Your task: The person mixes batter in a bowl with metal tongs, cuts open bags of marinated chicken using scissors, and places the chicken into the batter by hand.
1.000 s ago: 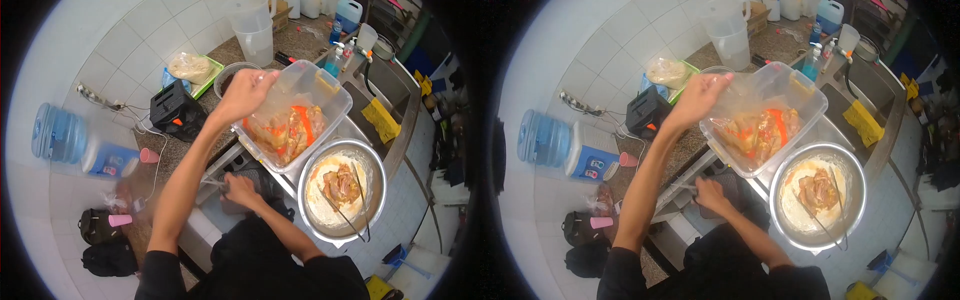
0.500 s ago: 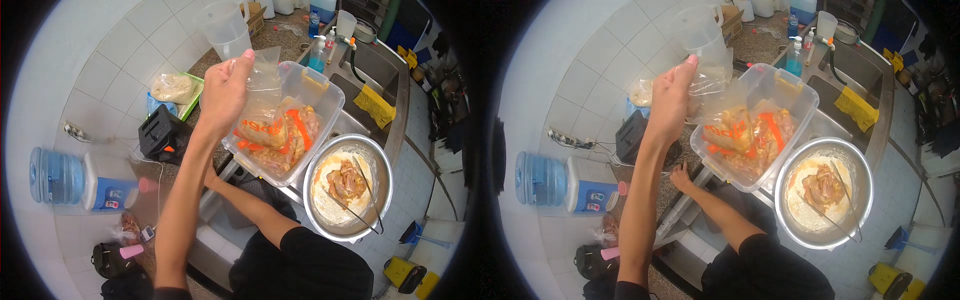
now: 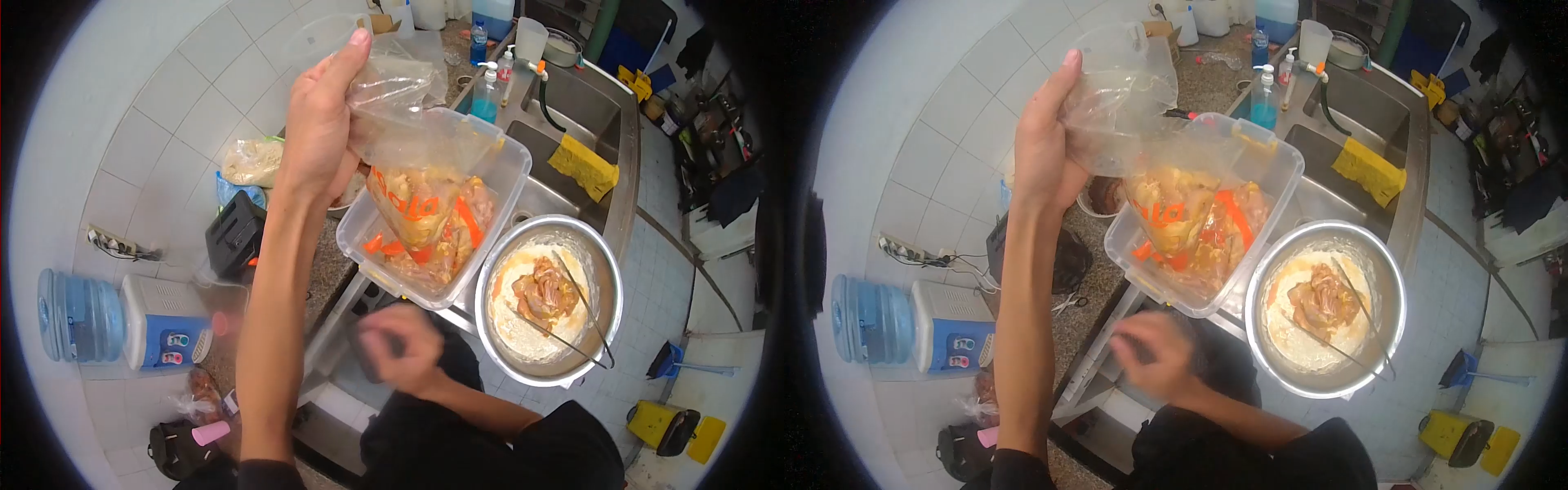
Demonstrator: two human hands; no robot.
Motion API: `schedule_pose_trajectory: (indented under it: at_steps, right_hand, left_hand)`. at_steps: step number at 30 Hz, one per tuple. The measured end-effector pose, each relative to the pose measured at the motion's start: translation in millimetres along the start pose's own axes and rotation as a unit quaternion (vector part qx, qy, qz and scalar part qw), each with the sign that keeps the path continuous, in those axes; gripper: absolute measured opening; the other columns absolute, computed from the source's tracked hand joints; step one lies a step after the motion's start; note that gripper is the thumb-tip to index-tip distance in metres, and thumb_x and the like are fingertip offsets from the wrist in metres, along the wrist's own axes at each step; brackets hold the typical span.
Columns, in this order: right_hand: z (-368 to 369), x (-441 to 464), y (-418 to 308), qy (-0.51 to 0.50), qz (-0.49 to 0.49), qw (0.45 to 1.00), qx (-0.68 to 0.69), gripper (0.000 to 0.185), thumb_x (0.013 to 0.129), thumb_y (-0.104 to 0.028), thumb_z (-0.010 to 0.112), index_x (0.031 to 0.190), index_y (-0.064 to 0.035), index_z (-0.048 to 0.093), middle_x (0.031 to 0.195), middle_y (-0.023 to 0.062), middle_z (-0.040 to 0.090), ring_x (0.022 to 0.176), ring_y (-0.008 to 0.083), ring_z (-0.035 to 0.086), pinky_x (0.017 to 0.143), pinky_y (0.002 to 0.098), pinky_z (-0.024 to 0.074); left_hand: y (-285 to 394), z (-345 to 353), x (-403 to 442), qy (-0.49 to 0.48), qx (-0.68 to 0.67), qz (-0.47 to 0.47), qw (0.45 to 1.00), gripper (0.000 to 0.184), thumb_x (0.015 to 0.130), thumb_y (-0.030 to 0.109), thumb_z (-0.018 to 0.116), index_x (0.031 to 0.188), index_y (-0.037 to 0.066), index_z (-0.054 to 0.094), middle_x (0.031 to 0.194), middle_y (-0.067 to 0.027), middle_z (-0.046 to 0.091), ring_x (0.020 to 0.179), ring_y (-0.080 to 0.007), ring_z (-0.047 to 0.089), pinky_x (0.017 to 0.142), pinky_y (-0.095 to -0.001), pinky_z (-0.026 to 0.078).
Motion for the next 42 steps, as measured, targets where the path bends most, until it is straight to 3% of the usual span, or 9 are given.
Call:
schedule_pose_trajectory:
  at_steps: [2,4,10,14,20,22,28,37,42]
  right_hand:
    - [-34.5,22.0,10.9,0.202,0.048,0.977,-0.051,0.082,0.073,-0.014,0.088,0.139,0.0002,0.042,0.134,0.02,0.053,0.118,0.0298,0.056,0.1,0.0392,0.0459]
    - [-45.3,64.2,28.7,0.18,0.174,0.966,0.065,0.115,0.07,-0.021,0.091,0.152,0.001,0.013,0.147,0.0248,0.034,0.133,0.0304,0.043,0.11,0.0409,0.037]
    - [-44.7,111.0,72.7,0.275,0.168,0.946,0.041,0.122,0.071,-0.03,0.092,0.153,0.0038,0.008,0.15,0.0253,0.029,0.139,0.032,0.036,0.114,0.0431,0.0327]
    - [-43.7,105.1,103.2,0.311,0.223,0.894,0.232,0.114,0.076,-0.03,0.088,0.153,0.0036,0.01,0.152,0.0223,0.029,0.14,0.0302,0.035,0.115,0.0411,0.0324]
    - [-24.2,70.8,100.1,0.245,0.241,0.853,0.393,0.102,0.083,-0.032,0.082,0.152,0.0019,0.016,0.152,0.0181,0.03,0.14,0.029,0.035,0.117,0.0404,0.0321]
    - [-31.8,65.6,102.5,0.195,0.227,0.851,0.432,0.102,0.083,-0.036,0.081,0.152,0.0013,0.016,0.152,0.0195,0.031,0.14,0.03,0.035,0.116,0.0417,0.033]
    - [-67.9,90.9,95.7,0.166,0.111,0.975,-0.099,0.101,0.077,-0.047,0.082,0.148,0.003,0.03,0.138,0.0253,0.047,0.131,0.0387,0.046,0.108,0.0434,0.039]
    - [-53.7,100.2,77.1,0.171,0.163,0.971,-0.027,0.031,0.093,-0.023,0.071,0.109,0.0038,0.071,0.113,0.0126,0.07,0.107,0.0208,0.064,0.094,0.031,0.047]
    - [-40.9,87.0,82.5,0.203,0.177,0.958,0.093,0.027,0.096,-0.019,0.068,0.107,0.0054,0.071,0.106,0.0111,0.073,0.099,0.0139,0.065,0.09,0.027,0.0483]
  left_hand:
    - [4.9,7.5,3.0,-0.01,-0.026,0.006,1.0,0.03,0.099,0.035,0.061,0.089,0.007,0.063,0.073,0.0016,0.062,0.06,-0.0064,0.055,0.057,-0.0243,0.047]
    - [8.4,15.3,6.6,-0.024,-0.021,-0.001,0.999,0.03,0.099,0.035,0.06,0.086,0.008,0.062,0.07,0.0028,0.059,0.057,-0.0052,0.051,0.053,-0.0235,0.042]
    - [5.4,60.6,-6.5,-0.07,0.102,-0.056,0.991,0.033,0.1,0.036,0.057,0.079,0.01,0.057,0.065,0.0052,0.051,0.053,-0.0058,0.039,0.049,-0.0232,0.029]
    - [-14.5,61.1,7.3,-0.161,0.196,-0.102,0.962,0.033,0.101,0.039,0.057,0.097,0.008,0.067,0.09,0.0014,0.065,0.083,-0.0084,0.057,0.077,-0.0252,0.045]
    - [-33.8,45.5,-3.2,-0.201,0.26,-0.102,0.939,0.038,0.103,0.039,0.054,0.113,0.005,0.066,0.101,-0.0005,0.066,0.101,-0.0105,0.055,0.095,-0.0281,0.04]
    - [-24.2,33.8,-14.3,-0.165,0.191,-0.069,0.965,0.038,0.103,0.039,0.053,0.105,0.003,0.066,0.093,0.0002,0.065,0.089,-0.0085,0.057,0.083,-0.0261,0.044]
    - [-1.1,-0.6,-62.7,-0.068,0.069,-0.062,0.993,0.04,0.105,0.034,0.051,0.114,-0.002,0.065,0.102,-0.0063,0.069,0.087,-0.0101,0.064,0.077,-0.0272,0.052]
    - [-19.8,-18.7,-63.6,-0.043,0.087,-0.047,0.994,0.036,0.104,0.033,0.053,0.096,0.002,0.069,0.095,-0.0042,0.069,0.087,-0.0102,0.063,0.083,-0.0284,0.049]
    - [-44.5,-79.6,-51.9,-0.068,0.003,-0.072,0.995,0.031,0.102,0.028,0.056,0.11,0.001,0.068,0.105,-0.0082,0.07,0.095,-0.0141,0.066,0.087,-0.0301,0.052]
Point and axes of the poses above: each hand's wrist, its own x-axis towards the middle knuckle, its own z-axis out of the palm, y = z × x, the point moved 4 cm from there along x, towards the middle knuckle
